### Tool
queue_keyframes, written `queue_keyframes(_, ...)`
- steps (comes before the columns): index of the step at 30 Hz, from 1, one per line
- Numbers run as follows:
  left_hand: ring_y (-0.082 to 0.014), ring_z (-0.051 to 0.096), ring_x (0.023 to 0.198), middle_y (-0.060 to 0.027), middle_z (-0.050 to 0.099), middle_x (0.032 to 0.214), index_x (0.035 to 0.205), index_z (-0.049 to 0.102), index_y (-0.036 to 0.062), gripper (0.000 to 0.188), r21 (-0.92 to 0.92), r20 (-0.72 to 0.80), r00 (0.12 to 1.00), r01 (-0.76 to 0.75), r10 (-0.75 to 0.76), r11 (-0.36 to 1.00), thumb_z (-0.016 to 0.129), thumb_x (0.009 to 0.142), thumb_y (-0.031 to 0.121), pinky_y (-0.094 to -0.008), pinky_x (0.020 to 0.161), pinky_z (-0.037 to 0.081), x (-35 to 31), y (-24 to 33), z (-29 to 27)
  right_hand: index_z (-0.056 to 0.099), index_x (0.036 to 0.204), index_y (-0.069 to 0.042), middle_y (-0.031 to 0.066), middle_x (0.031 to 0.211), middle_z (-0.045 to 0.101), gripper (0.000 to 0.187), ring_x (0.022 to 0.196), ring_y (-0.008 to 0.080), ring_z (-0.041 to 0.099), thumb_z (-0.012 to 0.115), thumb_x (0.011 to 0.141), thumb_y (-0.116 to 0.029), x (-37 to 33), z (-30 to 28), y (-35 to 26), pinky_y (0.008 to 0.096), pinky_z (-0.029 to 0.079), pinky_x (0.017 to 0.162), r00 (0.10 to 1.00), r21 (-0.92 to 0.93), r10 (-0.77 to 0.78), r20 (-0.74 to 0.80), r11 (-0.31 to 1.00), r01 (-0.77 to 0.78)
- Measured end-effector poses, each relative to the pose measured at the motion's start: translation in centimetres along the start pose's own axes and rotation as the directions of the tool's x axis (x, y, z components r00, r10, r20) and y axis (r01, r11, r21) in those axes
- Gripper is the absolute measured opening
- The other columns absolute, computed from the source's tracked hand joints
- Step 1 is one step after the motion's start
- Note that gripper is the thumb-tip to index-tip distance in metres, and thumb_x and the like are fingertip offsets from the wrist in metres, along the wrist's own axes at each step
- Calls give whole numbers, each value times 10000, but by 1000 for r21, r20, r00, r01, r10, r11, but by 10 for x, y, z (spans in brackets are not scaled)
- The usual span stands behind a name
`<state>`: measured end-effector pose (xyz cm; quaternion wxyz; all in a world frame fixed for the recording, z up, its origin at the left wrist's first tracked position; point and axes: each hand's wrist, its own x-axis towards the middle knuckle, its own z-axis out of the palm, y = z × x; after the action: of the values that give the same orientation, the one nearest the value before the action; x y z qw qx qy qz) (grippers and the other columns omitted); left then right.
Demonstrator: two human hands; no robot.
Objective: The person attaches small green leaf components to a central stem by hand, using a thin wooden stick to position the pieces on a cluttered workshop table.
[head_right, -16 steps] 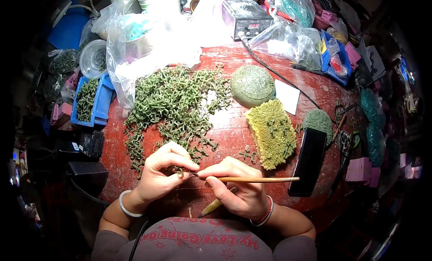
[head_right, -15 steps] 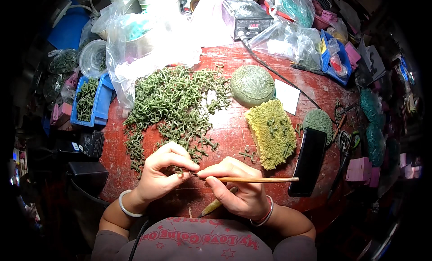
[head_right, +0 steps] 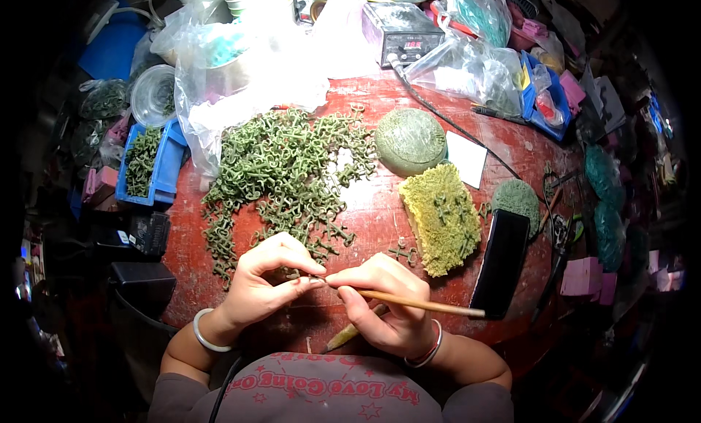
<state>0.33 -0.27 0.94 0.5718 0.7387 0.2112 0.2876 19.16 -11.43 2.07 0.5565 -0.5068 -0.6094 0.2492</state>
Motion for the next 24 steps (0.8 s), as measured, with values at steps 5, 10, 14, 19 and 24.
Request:
queue_keyframes(5,-140,605,793,-35,652,868,967,746,51,197,20,35,999,24,-25,1000,764,781,-8,-268,692,484,-1,2,3,710,1019,-2,79,750,648,223,612,203,567,692,804,57,0,6,1,303,455,574,996,-101,-32,-89,995,23)
queue_keyframes(10,-151,609,774,-61,617,899,980,692,31,207,142,100,995,-32,18,989,715,778,-8,-271,637,487,-6,-4,2,717,1095,-47,60,833,611,345,720,206,587,797,760,-74,-1,10,3,318,479,615,975,-280,-193,112,935,218)
queue_keyframes(14,-150,608,760,-66,623,914,994,693,34,221,180,107,993,-63,44,982,721,778,0,-265,623,486,-6,-3,5,718,1068,-48,71,863,614,351,744,219,584,802,727,-36,-3,9,3,315,482,645,973,-291,-183,137,932,216)
queue_keyframes(19,-101,555,638,-46,644,884,1023,714,56,237,95,32,999,-35,32,995,783,797,45,-244,556,444,-1,-1,5,721,999,-58,84,829,612,269,714,208,601,780,750,25,-4,10,6,303,483,620,995,-140,86,-54,986,-93)
queue_keyframes(24,-77,522,593,-38,663,886,1023,721,65,248,105,-8,998,-57,58,993,809,792,64,-218,530,420,-2,-4,6,730,995,-44,72,873,646,169,711,119,606,731,832,2,2,5,4,235,478,576,983,-54,179,-34,982,-181)
